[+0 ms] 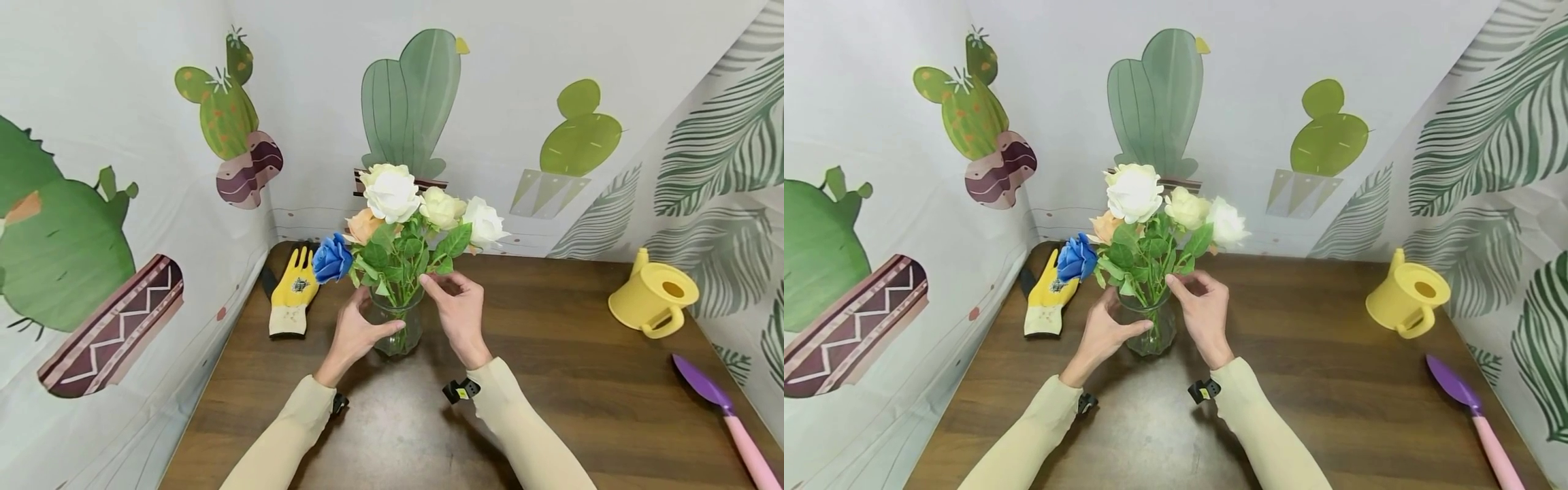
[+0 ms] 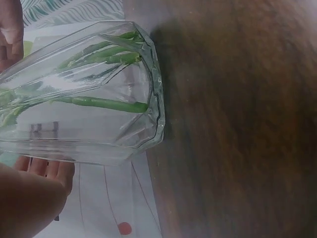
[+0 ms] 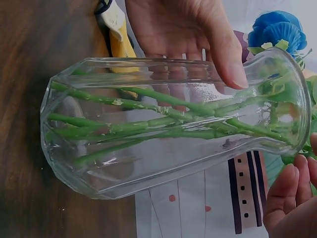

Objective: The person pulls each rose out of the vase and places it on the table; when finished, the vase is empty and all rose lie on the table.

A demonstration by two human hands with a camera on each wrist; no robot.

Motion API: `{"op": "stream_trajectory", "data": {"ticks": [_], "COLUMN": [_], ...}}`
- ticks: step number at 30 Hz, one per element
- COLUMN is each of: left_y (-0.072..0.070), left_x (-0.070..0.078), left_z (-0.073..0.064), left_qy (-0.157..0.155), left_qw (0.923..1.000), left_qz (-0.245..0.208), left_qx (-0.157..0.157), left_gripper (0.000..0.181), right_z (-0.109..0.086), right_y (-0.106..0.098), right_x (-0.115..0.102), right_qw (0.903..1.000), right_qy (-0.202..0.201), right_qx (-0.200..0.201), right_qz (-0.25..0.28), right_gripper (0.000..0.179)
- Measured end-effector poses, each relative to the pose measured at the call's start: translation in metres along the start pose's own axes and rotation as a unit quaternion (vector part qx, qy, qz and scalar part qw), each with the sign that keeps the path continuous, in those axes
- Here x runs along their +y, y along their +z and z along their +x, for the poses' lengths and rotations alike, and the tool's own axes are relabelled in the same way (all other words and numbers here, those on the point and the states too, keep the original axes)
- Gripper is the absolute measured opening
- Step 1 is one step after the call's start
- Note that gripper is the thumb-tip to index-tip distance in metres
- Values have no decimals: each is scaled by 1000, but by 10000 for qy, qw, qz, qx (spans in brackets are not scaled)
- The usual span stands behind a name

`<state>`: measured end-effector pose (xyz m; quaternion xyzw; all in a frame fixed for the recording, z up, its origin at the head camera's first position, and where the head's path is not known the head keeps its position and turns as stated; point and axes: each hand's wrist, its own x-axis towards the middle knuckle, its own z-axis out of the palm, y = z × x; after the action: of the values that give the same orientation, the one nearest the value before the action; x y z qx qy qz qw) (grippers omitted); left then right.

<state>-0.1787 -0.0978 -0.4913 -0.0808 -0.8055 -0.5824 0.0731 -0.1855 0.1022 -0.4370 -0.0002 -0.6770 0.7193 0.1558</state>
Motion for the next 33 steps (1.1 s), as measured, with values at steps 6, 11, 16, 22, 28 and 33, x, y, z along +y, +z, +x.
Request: {"op": "stream_trajectory", "data": {"ticks": [6,11,16,22,28,33], "left_y": [2,3,3,1,0,0], "left_x": [-2,-5,-7,-8,-9,-9], "left_z": [0,0,2,2,4,4], "left_qy": [194,214,216,179,300,386], "left_qw": [9998,9998,9998,9997,9994,9991], "left_qz": [-36,-47,-16,-152,-168,-186], "left_qx": [-21,-32,-23,-79,-67,-45], "left_gripper": [85,81,78,77,74,74], "right_z": [0,0,0,1,4,7], "right_y": [3,4,5,5,5,5], "right_x": [-1,-2,-4,-7,-12,-16], "right_qw": [9997,9991,9986,9986,9980,9974], "right_qy": [-84,-176,-288,-357,-456,-469], "right_qx": [216,351,392,361,441,540], "right_qz": [-59,-163,-199,-154,-5,80], "right_gripper": [18,18,15,15,14,11]}}
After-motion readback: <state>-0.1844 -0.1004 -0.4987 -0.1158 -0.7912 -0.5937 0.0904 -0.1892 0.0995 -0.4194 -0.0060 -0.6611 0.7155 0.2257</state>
